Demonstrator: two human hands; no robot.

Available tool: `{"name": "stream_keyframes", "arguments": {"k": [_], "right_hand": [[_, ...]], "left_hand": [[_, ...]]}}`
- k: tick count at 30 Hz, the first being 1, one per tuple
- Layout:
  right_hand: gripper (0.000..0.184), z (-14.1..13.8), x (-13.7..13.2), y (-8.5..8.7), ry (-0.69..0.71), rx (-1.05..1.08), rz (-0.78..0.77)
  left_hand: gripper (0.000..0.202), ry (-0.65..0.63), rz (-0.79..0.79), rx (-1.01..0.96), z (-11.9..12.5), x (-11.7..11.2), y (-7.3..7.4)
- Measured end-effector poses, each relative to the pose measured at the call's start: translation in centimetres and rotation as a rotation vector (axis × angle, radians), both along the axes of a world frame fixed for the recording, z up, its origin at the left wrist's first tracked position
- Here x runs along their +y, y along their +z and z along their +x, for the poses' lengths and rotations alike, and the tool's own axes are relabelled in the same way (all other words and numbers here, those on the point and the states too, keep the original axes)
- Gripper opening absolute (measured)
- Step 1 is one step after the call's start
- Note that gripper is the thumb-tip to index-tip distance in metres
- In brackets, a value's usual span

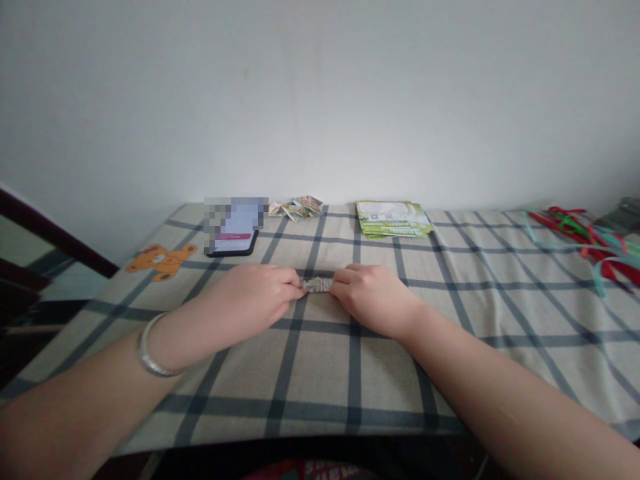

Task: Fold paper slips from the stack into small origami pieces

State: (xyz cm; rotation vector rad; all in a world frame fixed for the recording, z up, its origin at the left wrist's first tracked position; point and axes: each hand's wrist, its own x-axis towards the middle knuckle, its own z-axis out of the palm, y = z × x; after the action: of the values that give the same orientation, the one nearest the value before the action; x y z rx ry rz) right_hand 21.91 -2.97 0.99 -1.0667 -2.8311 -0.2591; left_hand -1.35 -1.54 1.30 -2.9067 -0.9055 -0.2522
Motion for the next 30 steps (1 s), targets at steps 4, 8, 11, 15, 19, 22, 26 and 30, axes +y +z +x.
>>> {"name": "stream_keyframes", "arguments": {"k": [4,8,11,15,19,22,26,30], "right_hand": [[0.017,-0.3,-0.2,0.0,-0.085,-0.085,0.045],[0.017,-0.5,-0.3,0.2,-0.125,-0.106,0.043],[0.018,-0.5,-0.3,0.3,-0.141,-0.099,0.043],[0.019,-0.5,-0.2,0.1,-0.184,-0.06,0.104],[0.02,-0.4,0.0,-0.1,-0.194,-0.01,0.108],[0.022,-0.4,0.0,-0.3,-0.263,0.036,0.088],[0.028,-0.4,-0.1,-0.4,-0.337,0.049,0.103],[0.028,-0.4,-0.2,-0.5,-0.318,0.1,0.101]], "left_hand": [[0.02,0.006,0.003,0.007,0.0,-0.2,0.1],[0.022,0.022,0.022,0.056,0.3,-0.7,0.1],[0.022,0.022,0.011,0.032,0.2,-0.7,0.0],[0.023,0.012,-0.045,-0.054,-0.2,0.0,0.1],[0.022,0.038,-0.067,-0.086,-0.1,1.0,-0.2],[0.02,0.058,-0.04,-0.18,0.2,1.6,-1.0],[0.018,0.024,-0.041,-0.254,0.4,1.8,-1.7],[0.017,0.008,-0.036,-0.257,0.5,1.5,-1.6]]}}
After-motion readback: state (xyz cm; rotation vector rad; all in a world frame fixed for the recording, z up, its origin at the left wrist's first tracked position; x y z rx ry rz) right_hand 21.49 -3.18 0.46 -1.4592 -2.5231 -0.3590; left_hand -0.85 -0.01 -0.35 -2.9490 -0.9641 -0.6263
